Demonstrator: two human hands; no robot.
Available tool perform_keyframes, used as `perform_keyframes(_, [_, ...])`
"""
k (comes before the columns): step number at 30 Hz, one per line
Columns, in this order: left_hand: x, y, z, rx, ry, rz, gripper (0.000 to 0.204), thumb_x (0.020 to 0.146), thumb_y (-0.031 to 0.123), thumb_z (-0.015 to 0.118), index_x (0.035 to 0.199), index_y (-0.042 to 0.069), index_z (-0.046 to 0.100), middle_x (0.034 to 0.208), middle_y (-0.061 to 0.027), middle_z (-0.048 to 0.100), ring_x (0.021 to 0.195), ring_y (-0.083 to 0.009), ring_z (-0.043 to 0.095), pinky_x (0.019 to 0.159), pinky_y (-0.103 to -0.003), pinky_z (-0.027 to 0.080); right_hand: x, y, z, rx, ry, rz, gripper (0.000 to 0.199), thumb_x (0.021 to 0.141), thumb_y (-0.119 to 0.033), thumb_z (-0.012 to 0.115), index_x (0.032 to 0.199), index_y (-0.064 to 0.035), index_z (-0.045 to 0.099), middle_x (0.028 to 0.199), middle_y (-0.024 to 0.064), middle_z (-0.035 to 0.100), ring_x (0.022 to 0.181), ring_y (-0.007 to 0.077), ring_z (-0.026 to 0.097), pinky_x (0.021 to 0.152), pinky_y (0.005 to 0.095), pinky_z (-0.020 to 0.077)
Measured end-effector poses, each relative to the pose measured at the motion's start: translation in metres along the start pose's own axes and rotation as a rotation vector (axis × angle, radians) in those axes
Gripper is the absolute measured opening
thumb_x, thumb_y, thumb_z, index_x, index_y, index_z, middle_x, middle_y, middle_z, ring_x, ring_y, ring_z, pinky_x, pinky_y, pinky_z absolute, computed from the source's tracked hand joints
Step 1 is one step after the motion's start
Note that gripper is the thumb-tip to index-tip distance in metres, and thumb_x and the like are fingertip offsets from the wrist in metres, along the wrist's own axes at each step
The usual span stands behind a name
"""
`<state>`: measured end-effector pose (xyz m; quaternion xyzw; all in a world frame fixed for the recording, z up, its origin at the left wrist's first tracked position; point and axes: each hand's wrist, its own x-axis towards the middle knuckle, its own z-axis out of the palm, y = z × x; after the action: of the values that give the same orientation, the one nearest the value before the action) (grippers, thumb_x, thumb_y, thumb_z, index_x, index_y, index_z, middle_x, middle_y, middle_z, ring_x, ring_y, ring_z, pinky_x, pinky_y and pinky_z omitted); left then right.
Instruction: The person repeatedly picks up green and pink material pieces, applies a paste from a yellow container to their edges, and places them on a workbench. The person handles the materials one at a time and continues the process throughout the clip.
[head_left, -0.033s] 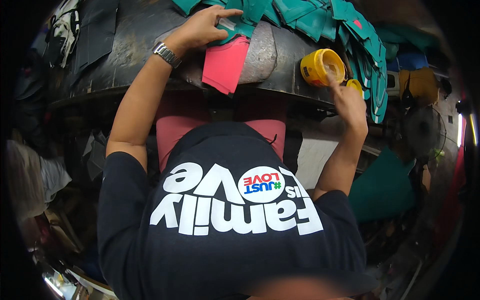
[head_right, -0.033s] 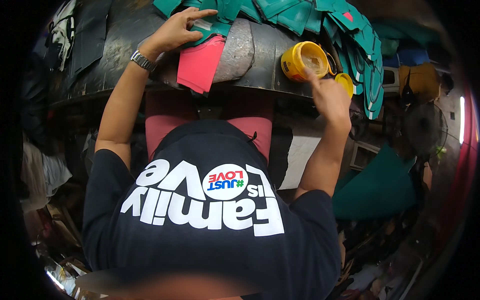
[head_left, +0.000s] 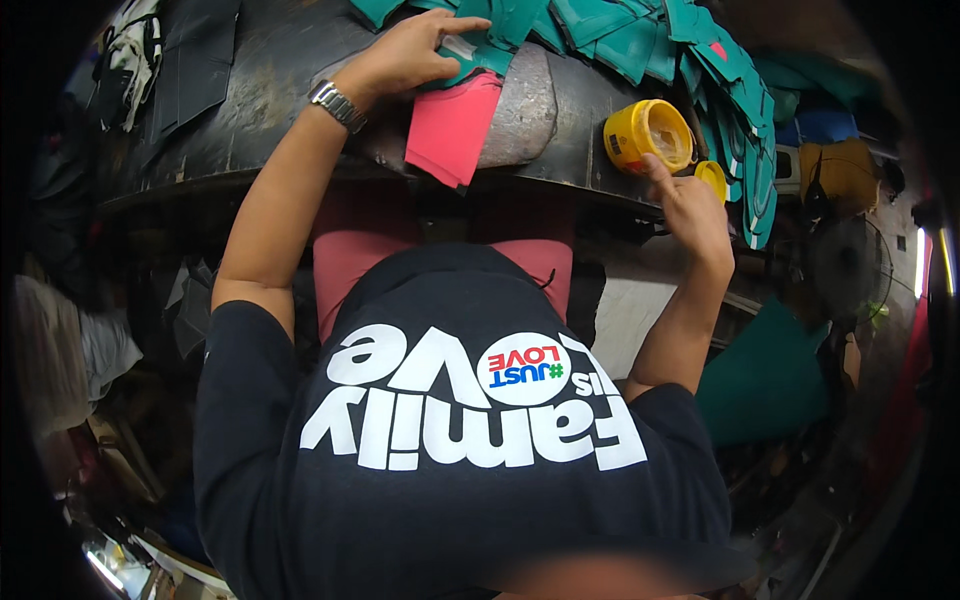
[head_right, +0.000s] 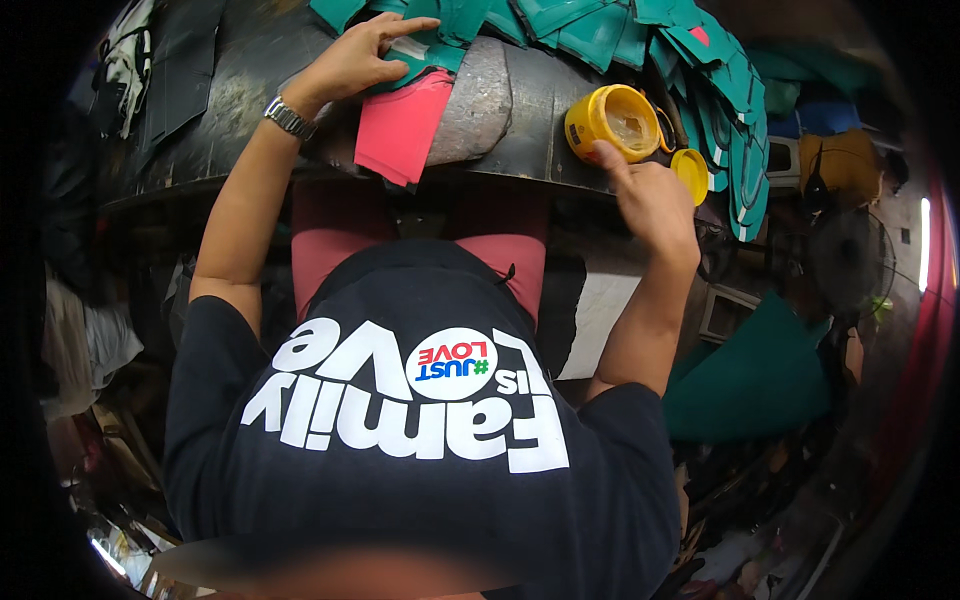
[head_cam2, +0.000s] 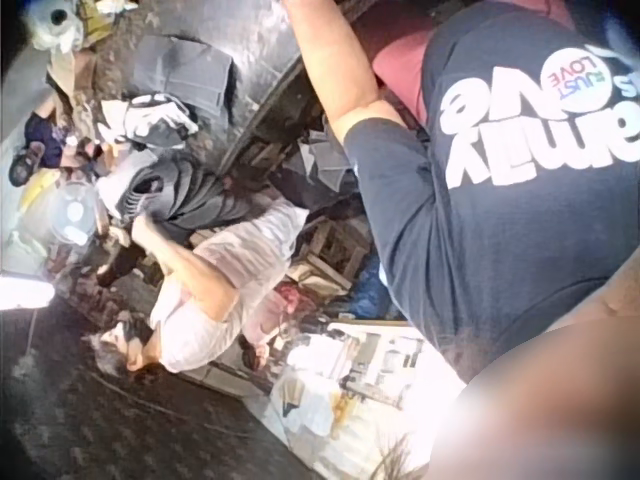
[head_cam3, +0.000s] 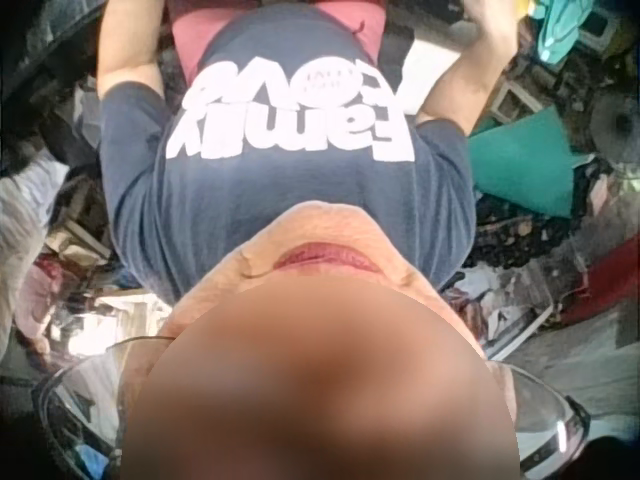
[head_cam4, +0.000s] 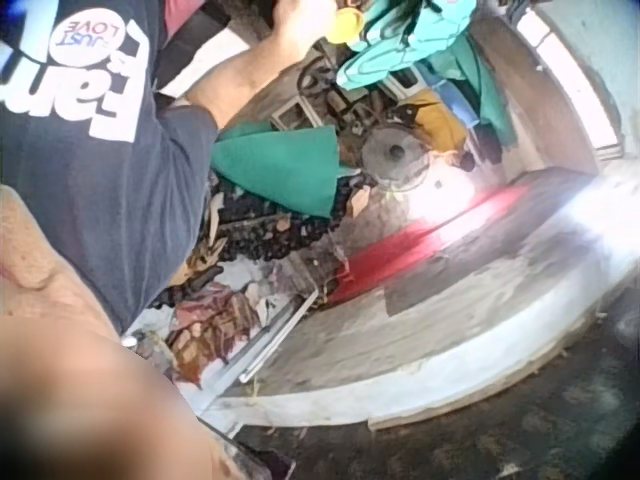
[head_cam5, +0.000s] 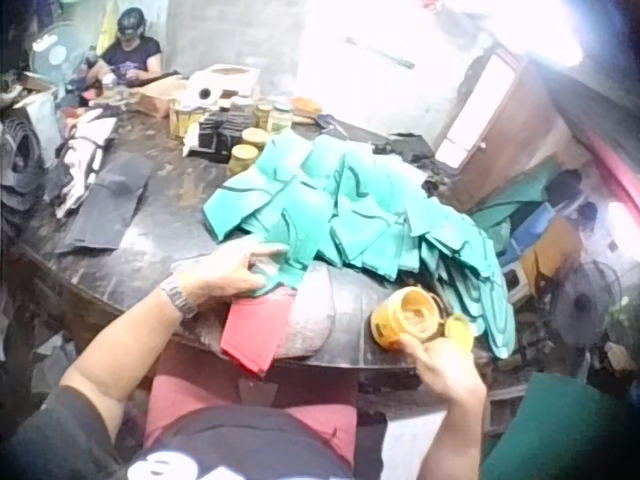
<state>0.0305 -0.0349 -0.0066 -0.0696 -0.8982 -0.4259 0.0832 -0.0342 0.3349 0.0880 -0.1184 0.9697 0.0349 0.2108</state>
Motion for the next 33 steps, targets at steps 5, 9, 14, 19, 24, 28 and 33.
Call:
perform_keyframes(5, [0.001,0.011,0.008,-0.189,-0.009,-0.1,0.06,0.08,0.006,0.061,0.139,0.01,0.056,0.104,-0.0102,0.064,0.091,-0.0199,0.061,0.078,-0.031,0.051,0.02,-0.069,0.052,0.758,0.33,-0.796,0.055,0.101,-0.057,0.04,0.118,-0.0155,0.073,0.142,0.0228,0.051,0.121,0.0377,0.054,0.098,0.0434,0.0437])
perform_keyframes(9, [-0.003,0.021,0.006,0.047,0.024,-0.026,0.065,0.078,0.007,0.061,0.143,0.013,0.053,0.111,-0.015,0.062,0.095,-0.0269,0.063,0.08,-0.036,0.052,0.062,-0.121,0.086,0.155,0.718,-0.858,0.057,0.098,-0.062,0.042,0.141,-0.0275,0.056,0.16,0.0148,0.031,0.148,0.0383,0.019,0.114,0.0631,0.0136])
perform_keyframes(14, [-0.013,0.034,0.001,0.116,-0.042,-0.046,0.071,0.079,0.009,0.062,0.148,0.017,0.046,0.119,-0.0188,0.059,0.101,-0.0332,0.063,0.084,-0.04,0.052,0.079,-0.126,0.09,-0.147,0.818,-0.783,0.062,0.095,-0.067,0.042,0.148,-0.0342,0.046,0.164,0.0125,0.021,0.153,0.0362,0.006,0.114,0.0708,0.0038])
perform_keyframes(19, [-0.013,0.039,-0.002,0.198,-0.08,-0.115,0.07,0.081,0.01,0.062,0.149,0.017,0.044,0.12,-0.0195,0.061,0.102,-0.0341,0.063,0.087,-0.041,0.051,0.086,-0.118,0.084,-0.092,0.677,-0.884,0.061,0.097,-0.066,0.039,0.151,-0.0396,0.039,0.166,0.013,0.016,0.153,0.0362,0.004,0.114,0.0702,0.0037])
perform_keyframes(24, [-0.017,0.033,0.004,0.096,0.035,0.091,0.063,0.086,0.012,0.061,0.147,0.016,0.046,0.114,-0.0186,0.064,0.102,-0.0339,0.063,0.088,-0.041,0.05,0.073,-0.108,0.093,-0.02,0.437,-0.941,0.055,0.099,-0.064,0.035,0.15,-0.0446,0.038,0.166,0.0138,0.011,0.153,0.0401,0.001,0.114,0.0708,0.0019])
perform_keyframes(28, [-0.018,0.03,0.003,0.147,-0.026,-0.002,0.06,0.087,0.012,0.062,0.145,0.015,0.048,0.115,-0.0184,0.064,0.103,-0.0343,0.062,0.09,-0.041,0.05,0.042,-0.103,0.1,0.012,0.395,-1.059,0.056,0.097,-0.065,0.038,0.149,-0.0454,0.041,0.166,0.014,0.013,0.152,0.0423,0.002,0.113,0.0719,0.0014])
perform_keyframes(33, [-0.018,0.023,0.01,0.113,0.071,0.05,0.061,0.082,0.006,0.061,0.142,0.011,0.051,0.115,-0.0192,0.064,0.104,-0.0355,0.062,0.093,-0.04,0.049,0.012,-0.099,0.105,0.134,0.263,-1.157,0.059,0.094,-0.072,0.034,0.139,-0.0413,0.057,0.165,0.0102,0.019,0.152,0.0416,0.002,0.113,0.0714,-0.0028])
